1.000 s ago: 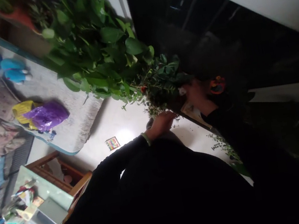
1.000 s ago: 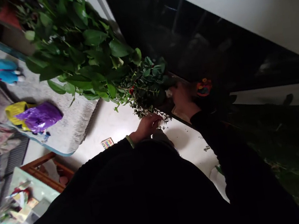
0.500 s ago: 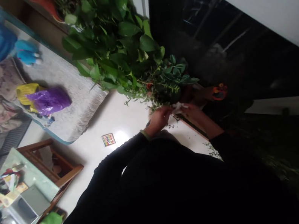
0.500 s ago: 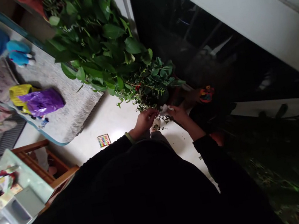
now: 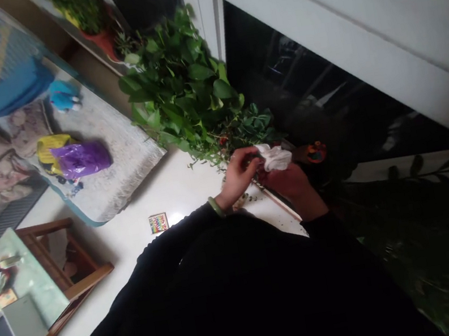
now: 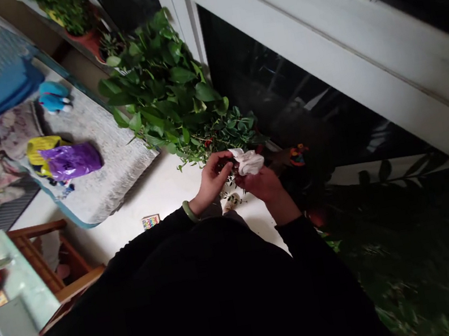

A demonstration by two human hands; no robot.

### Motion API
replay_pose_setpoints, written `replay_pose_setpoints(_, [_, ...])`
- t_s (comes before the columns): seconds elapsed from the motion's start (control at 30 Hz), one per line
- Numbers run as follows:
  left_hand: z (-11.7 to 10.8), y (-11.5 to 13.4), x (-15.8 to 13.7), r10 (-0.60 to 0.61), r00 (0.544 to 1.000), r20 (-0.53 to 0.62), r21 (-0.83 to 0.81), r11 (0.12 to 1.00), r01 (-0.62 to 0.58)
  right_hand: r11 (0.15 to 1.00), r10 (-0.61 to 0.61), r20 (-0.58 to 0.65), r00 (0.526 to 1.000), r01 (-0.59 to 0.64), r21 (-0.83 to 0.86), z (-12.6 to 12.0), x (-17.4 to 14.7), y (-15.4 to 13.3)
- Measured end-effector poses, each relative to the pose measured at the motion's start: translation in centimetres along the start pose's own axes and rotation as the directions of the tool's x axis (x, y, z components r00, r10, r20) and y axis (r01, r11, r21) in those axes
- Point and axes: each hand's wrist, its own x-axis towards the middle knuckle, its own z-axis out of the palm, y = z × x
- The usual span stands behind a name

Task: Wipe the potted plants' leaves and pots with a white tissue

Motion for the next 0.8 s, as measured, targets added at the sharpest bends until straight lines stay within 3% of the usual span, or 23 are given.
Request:
replay_pose_setpoints(0.13, [-0.2, 1.9, -0.2, 0.209, 0.978, 0.014, 0.251, 0.946, -0.206, 0.992, -0.125, -0.089, 0.988, 0.121, -0.047, 2.1, 0.5, -0.1])
replay_pose_setpoints(0.23, [-0.8, 2.3, 0.8, 0.2, 0.98, 0.001, 0.268, 0.944, -0.193, 0.976, -0.217, -0.155, 0.964, 0.209, -0.065, 3.8, 0.2, -0.7])
replay_pose_setpoints(0.37, [-2.9, 2.3, 2.7, -0.06, 0.987, -0.15, -0.039, 0.998, 0.055, 0.975, -0.216, -0.196, 0.956, 0.223, 0.014, 5.3, -0.3, -2.3])
replay_pose_setpoints(0.47, [-4.6, 2.5, 3.8, -0.193, 0.974, -0.122, -0.306, 0.94, 0.149, 0.984, -0.151, -0.198, 0.969, 0.167, 0.068, 6.3, -0.2, -3.3])
replay_pose_setpoints(0.6, [-6.8, 3.0, 4.9, -0.247, 0.965, -0.09, -0.435, 0.881, 0.185, 0.984, -0.119, -0.222, 0.968, 0.144, 0.1, 7.9, 0.7, -3.9])
replay_pose_setpoints(0.73, [-9.8, 3.3, 5.7, -0.133, 0.973, -0.191, -0.251, 0.964, 0.083, 0.979, -0.175, -0.243, 0.954, 0.194, 0.059, 10.4, 1.8, -4.2])
replay_pose_setpoints(0.8, [-11.4, 3.4, 6.1, -0.043, 0.984, -0.173, -0.12, 0.992, 0.022, 0.973, -0.22, -0.224, 0.949, 0.229, 0.017, 12.3, 2.3, -4.3])
